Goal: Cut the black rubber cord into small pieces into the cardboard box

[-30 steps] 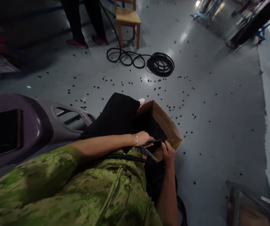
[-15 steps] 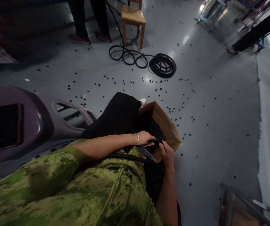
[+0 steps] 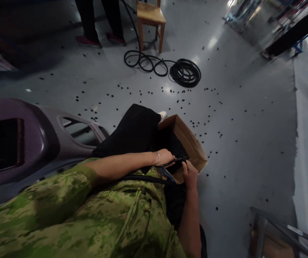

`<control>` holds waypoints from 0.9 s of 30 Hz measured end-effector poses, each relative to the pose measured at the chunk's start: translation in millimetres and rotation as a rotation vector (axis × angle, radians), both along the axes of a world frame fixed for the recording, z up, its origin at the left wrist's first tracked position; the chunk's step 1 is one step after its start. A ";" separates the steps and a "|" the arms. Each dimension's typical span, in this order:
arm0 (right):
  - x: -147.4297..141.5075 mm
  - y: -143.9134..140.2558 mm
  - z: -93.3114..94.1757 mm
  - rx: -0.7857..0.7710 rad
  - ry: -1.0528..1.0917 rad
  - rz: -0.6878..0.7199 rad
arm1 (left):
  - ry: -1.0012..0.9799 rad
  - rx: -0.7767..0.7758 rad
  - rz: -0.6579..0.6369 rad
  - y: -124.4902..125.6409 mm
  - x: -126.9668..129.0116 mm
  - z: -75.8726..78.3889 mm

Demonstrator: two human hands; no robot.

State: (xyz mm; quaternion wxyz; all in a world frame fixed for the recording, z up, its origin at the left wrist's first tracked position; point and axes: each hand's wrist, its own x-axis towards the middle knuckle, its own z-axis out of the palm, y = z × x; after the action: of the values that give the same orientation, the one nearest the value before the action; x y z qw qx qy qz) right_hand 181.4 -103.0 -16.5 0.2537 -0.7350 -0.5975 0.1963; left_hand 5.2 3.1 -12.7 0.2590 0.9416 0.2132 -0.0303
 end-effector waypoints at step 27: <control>0.5 3.4 -21.1 -0.003 -0.182 -0.031 | 0.035 -0.034 0.013 3.1 10.7 -6.9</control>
State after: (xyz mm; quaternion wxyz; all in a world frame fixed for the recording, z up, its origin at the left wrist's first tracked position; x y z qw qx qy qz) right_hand 181.8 -99.5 -37.6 0.2004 -0.7593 -0.6062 0.1254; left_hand 15.9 6.2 -19.6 0.2712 0.9350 0.2232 -0.0486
